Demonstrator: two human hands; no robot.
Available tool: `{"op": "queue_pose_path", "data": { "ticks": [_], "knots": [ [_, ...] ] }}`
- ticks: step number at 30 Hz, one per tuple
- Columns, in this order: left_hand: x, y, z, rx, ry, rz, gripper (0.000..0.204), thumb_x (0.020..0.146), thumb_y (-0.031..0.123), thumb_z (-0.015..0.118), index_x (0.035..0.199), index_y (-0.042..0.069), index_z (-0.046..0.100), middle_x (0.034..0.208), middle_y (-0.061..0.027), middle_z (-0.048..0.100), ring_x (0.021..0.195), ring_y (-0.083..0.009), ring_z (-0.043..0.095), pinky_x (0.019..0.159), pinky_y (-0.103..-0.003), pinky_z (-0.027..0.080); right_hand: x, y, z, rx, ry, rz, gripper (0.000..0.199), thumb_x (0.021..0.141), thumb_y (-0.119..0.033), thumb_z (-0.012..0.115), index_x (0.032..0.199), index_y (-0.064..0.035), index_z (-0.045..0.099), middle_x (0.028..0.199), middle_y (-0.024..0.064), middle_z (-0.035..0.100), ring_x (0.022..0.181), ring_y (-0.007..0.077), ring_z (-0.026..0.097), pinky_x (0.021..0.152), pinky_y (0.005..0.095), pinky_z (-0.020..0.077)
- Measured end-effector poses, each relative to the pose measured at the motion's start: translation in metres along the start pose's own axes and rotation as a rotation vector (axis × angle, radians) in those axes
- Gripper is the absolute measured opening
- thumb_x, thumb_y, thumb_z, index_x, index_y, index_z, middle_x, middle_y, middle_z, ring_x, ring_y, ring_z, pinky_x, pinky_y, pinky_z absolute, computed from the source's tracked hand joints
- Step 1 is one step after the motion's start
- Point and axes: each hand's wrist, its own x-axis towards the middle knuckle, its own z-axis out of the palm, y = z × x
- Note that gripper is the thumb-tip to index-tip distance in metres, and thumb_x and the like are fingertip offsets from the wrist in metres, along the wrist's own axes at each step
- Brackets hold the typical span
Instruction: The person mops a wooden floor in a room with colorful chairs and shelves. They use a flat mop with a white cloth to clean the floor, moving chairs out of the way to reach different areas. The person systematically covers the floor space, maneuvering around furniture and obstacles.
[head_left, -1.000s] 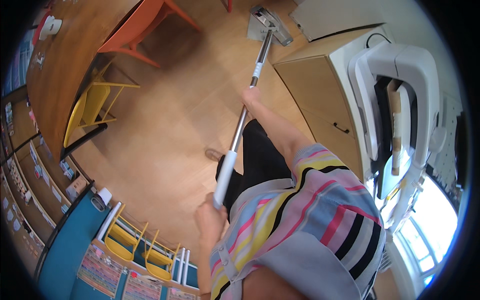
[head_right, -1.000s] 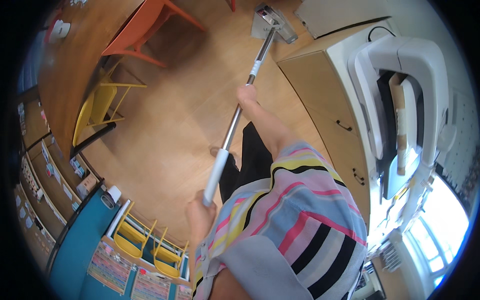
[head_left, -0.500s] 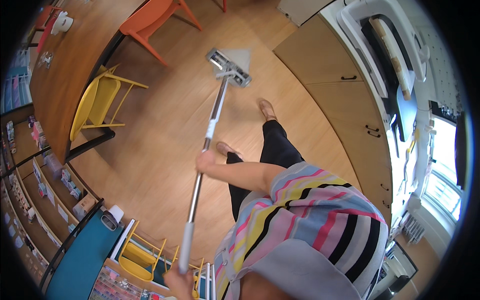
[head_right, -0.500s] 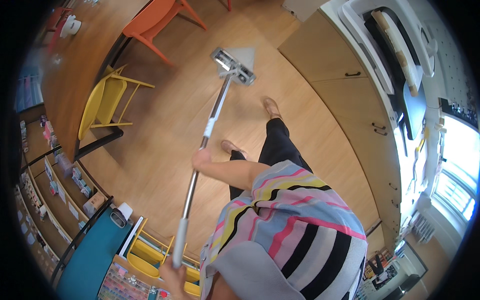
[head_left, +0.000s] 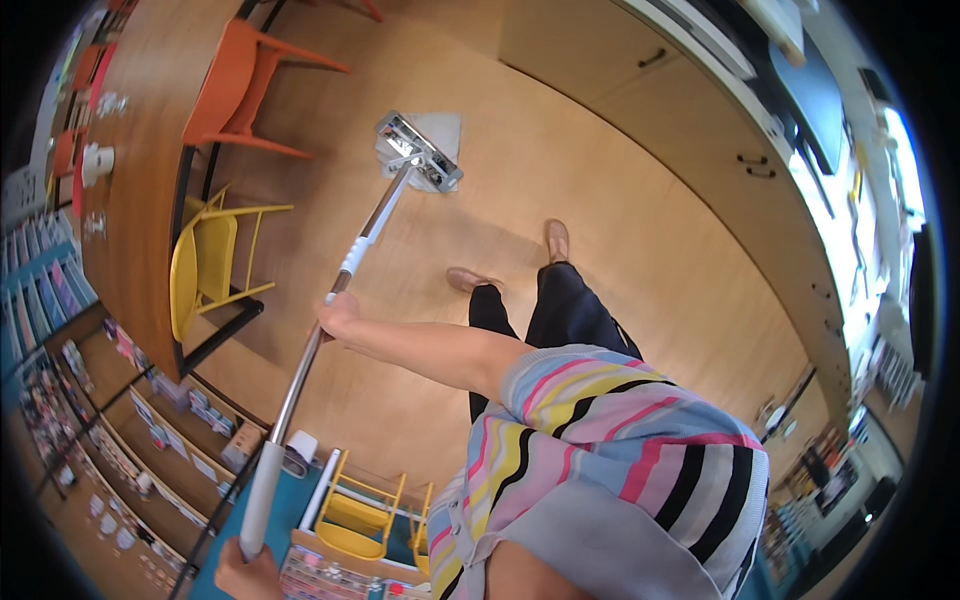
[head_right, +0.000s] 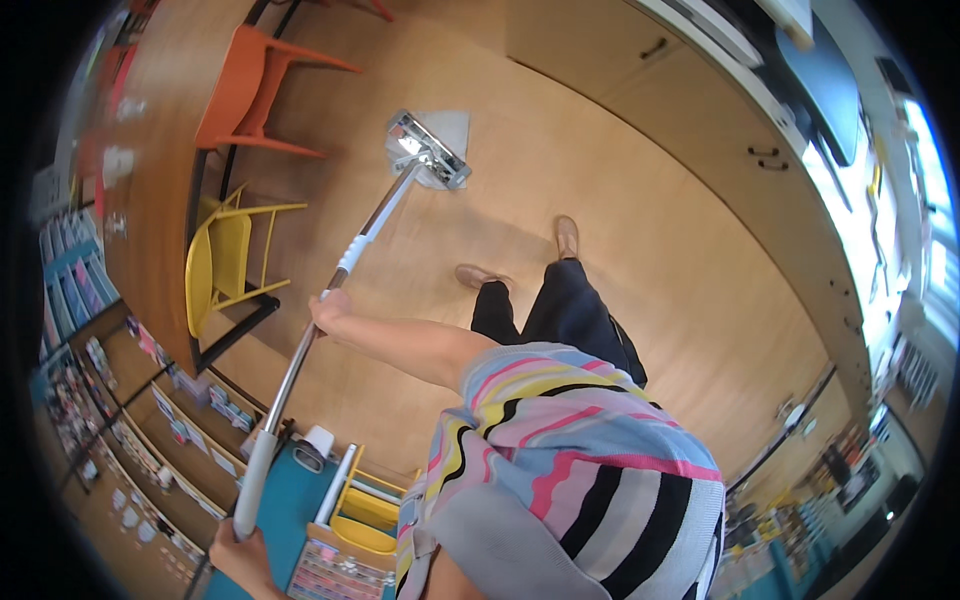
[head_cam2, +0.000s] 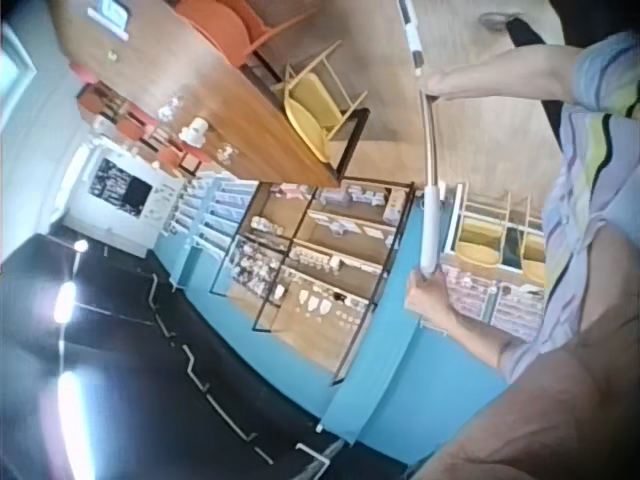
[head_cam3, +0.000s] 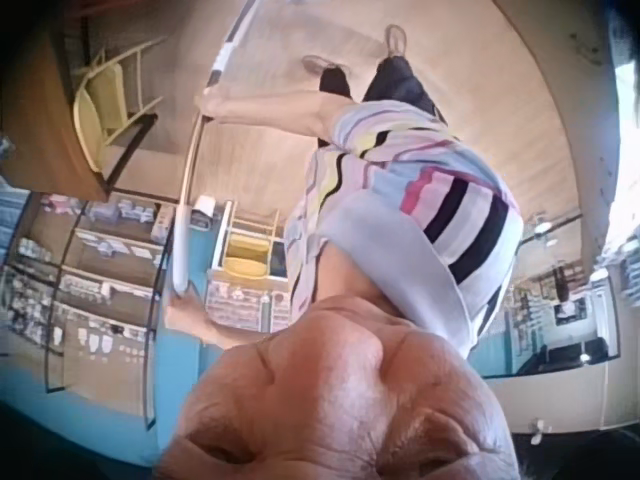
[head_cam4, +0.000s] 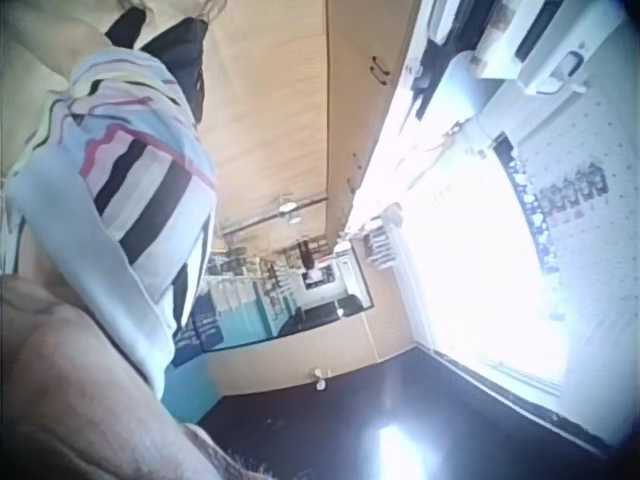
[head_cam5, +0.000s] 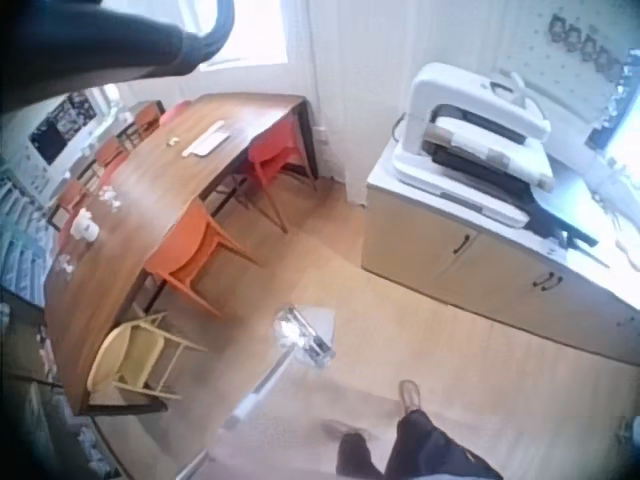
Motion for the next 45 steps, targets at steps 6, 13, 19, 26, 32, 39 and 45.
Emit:
{"op": "queue_pose_path", "data": {
  "ticks": [6,13,19,26,32,39,45],
  "knots": [
    [0.044,0.042,-0.042,-0.206,-0.184,0.118,0.021,0.059,-0.002,0.063,0.080,-0.002,0.060,0.061,-0.0168,0.055,0.053,-0.0286,0.053,0.054,-0.038,0.043,0.005,-0.070,-0.073,0.116,0.077,-0.128,0.023,0.079,-0.014,0.059,0.071,0.0057,0.051,0.062,0.0153,0.058,0.047,0.0275,0.061,0.037,0.0379,0.0527],
    [0.079,0.179,-0.064,-0.454,-0.233,0.525,0.018,0.066,0.000,0.058,0.084,-0.004,0.061,0.055,-0.0105,0.048,0.052,-0.0092,0.041,0.049,-0.027,0.038,0.006,-0.140,-0.252,0.406,0.196,-0.142,0.014,0.078,-0.009,0.056,0.073,0.0013,0.048,0.062,0.0141,0.056,0.048,0.0263,0.061,0.038,0.0385,0.0530],
    [0.098,0.312,-0.105,-0.425,-0.335,0.821,0.019,0.065,0.002,0.060,0.083,-0.004,0.063,0.052,-0.0131,0.046,0.048,-0.0082,0.043,0.048,-0.027,0.039,-0.015,-0.132,-0.406,0.575,0.416,-0.152,0.015,0.078,-0.010,0.055,0.083,0.0006,0.047,0.071,0.0155,0.058,0.052,0.0286,0.062,0.039,0.0397,0.0534],
    [-0.001,0.496,-0.018,-0.468,-0.607,1.240,0.034,0.062,0.005,0.064,0.096,0.002,0.063,0.079,-0.0183,0.063,0.069,-0.0327,0.062,0.064,-0.037,0.051,-0.029,-0.024,-0.684,0.577,0.872,-0.093,0.018,0.080,-0.020,0.060,0.079,-0.0045,0.051,0.071,0.0106,0.055,0.055,0.0255,0.059,0.041,0.0417,0.0517],
    [-0.092,0.595,-0.023,-0.233,-0.457,1.449,0.039,0.066,0.006,0.063,0.104,0.005,0.056,0.079,-0.0173,0.062,0.068,-0.0348,0.062,0.063,-0.042,0.051,-0.070,0.030,-0.819,0.639,0.973,0.016,0.019,0.080,-0.021,0.056,0.086,-0.0037,0.049,0.071,0.0078,0.056,0.057,0.0219,0.059,0.049,0.0383,0.0524],
    [-0.022,0.516,-0.031,-0.442,-0.271,1.231,0.028,0.062,-0.001,0.060,0.088,0.008,0.062,0.073,-0.0143,0.060,0.069,-0.0337,0.060,0.060,-0.039,0.048,-0.012,0.011,-0.689,0.634,0.925,-0.146,0.021,0.080,-0.020,0.054,0.069,-0.0035,0.047,0.059,0.0089,0.052,0.045,0.0213,0.055,0.034,0.0358,0.0451],
    [0.027,0.361,-0.028,-0.398,-0.161,0.859,0.022,0.060,-0.003,0.057,0.081,0.002,0.063,0.069,-0.0198,0.055,0.065,-0.0392,0.054,0.058,-0.039,0.044,-0.002,-0.032,-0.486,0.510,0.833,-0.248,0.021,0.076,-0.016,0.056,0.067,0.0027,0.053,0.059,0.0126,0.055,0.051,0.0235,0.058,0.045,0.0375,0.0465]
  ]
}}
